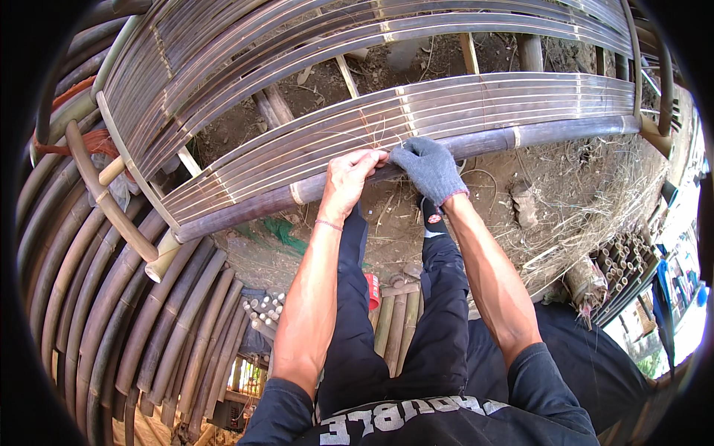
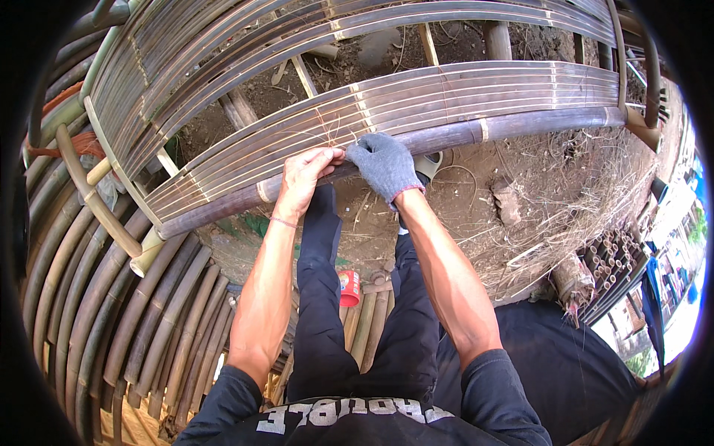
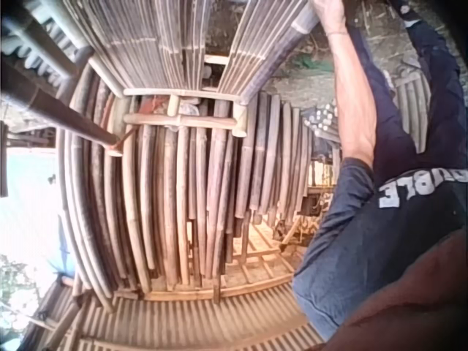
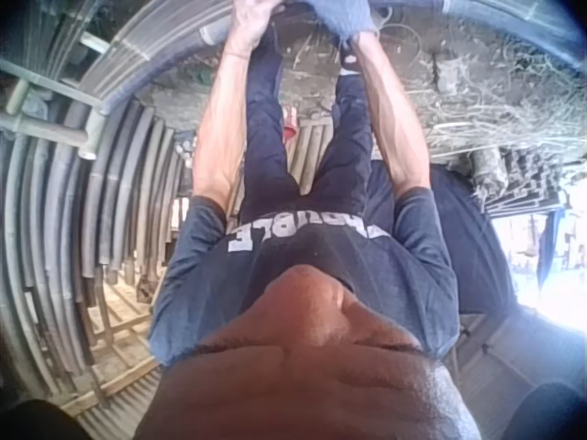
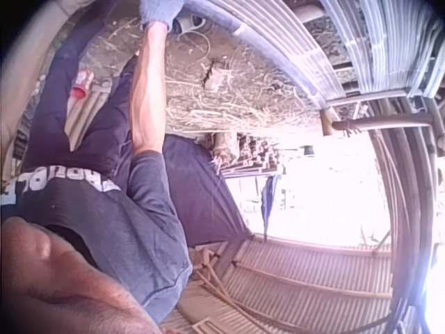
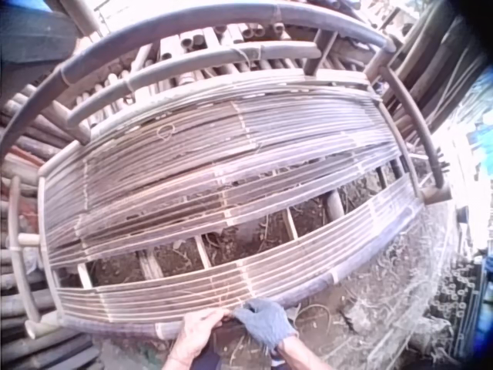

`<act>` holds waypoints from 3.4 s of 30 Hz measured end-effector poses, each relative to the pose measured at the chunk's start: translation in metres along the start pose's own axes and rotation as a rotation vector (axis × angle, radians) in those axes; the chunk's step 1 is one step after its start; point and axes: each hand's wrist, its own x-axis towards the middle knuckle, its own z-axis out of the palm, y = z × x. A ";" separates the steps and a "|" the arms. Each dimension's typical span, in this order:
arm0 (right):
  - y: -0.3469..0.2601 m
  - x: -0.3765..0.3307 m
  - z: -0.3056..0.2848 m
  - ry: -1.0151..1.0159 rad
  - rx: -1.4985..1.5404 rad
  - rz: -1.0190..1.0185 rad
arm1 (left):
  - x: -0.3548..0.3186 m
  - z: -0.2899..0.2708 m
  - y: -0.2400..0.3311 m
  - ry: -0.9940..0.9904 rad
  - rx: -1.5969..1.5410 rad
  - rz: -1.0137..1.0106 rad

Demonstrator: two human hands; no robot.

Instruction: The person weaves thin bamboo strips into a larger bamboo frame using a red string. They repeatedly thread the string through the strips and pull it tight to secure the weave. The task is performed outdoors in a workshop area with stacks of bamboo poles.

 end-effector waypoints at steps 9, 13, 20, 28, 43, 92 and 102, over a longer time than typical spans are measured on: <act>-0.014 -0.019 -0.030 -0.370 1.119 0.299 | -0.004 -0.016 -0.005 0.110 0.170 0.023; -0.046 -0.083 -0.063 -0.498 1.142 0.037 | -0.007 -0.022 0.005 0.097 0.318 0.084; -0.077 -0.179 -0.093 -0.803 0.786 0.074 | -0.061 -0.003 0.086 0.028 0.655 0.243; -0.097 -0.189 -0.097 -0.552 0.407 -0.075 | -0.166 0.024 0.150 -0.145 1.031 0.461; -0.114 -0.279 -0.120 0.147 -0.189 -0.180 | -0.224 0.059 0.176 -0.151 0.681 0.346; -0.125 -0.232 -0.102 0.409 0.359 -0.589 | -0.241 0.073 0.187 0.115 0.135 0.247; -0.120 -0.216 -0.101 0.451 0.159 -0.837 | -0.239 0.067 0.183 0.151 0.228 0.214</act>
